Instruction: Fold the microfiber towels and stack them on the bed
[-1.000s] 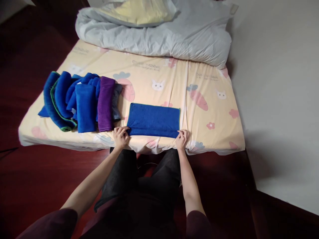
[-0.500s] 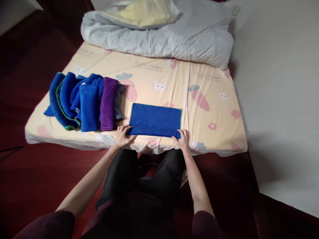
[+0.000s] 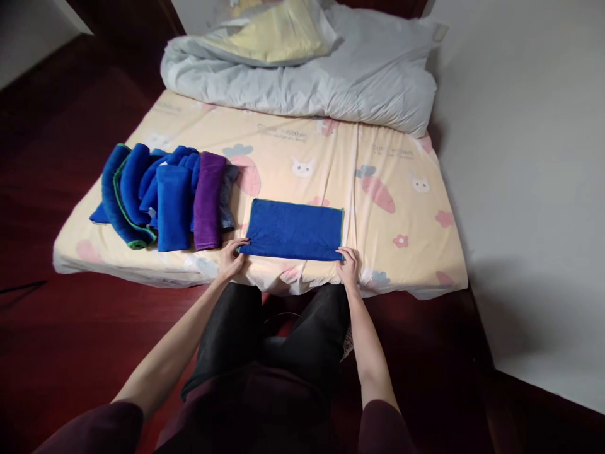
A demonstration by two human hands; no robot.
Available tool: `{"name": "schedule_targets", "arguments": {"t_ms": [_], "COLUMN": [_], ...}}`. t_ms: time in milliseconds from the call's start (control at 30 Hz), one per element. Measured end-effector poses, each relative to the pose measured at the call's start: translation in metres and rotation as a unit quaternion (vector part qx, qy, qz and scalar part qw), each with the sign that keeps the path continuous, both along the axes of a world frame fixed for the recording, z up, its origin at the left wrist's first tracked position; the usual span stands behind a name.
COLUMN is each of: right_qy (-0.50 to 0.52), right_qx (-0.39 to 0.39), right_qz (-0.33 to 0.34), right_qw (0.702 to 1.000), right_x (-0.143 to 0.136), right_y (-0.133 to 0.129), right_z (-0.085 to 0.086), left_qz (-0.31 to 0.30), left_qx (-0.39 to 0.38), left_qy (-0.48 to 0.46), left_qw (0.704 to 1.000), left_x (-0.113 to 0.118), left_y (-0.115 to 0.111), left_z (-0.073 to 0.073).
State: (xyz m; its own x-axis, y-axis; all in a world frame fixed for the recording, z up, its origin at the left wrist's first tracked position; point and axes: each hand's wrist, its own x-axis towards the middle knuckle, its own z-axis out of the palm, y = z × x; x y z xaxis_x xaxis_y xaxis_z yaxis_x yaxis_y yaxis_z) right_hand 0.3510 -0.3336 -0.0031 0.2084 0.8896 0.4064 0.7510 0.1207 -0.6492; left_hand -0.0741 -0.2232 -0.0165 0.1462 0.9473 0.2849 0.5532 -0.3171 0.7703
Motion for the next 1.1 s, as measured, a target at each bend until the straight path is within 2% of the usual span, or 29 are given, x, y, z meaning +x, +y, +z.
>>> {"name": "schedule_targets", "arguments": {"t_ms": [300,567,700,867,1100], "right_qy": [0.027,0.119,0.171,0.169,0.151], "right_qx": [0.003,-0.021,-0.019,-0.021,-0.011], "right_qz": [-0.032,-0.150,-0.165,-0.171,-0.198], "right_qw": [0.999,0.981,0.971,0.971,0.969], "right_x": [0.000,-0.003,-0.007,-0.008,-0.009], "right_y": [0.004,0.009,0.011,0.011,0.011], "right_z": [-0.006,-0.021,-0.022,-0.021,-0.023], "left_qz": [0.029,0.112,0.136,0.147,0.165], "left_qx": [-0.031,-0.084,-0.108,-0.098,-0.047], "left_qy": [-0.031,-0.057,-0.070,-0.088,-0.026], "left_qw": [0.999,0.989,0.982,0.980,0.985], "left_x": [0.002,0.005,0.007,0.007,0.001], "left_y": [0.000,-0.001,-0.002,-0.004,-0.007], "left_z": [-0.001,-0.002,0.000,-0.003,-0.013]}}
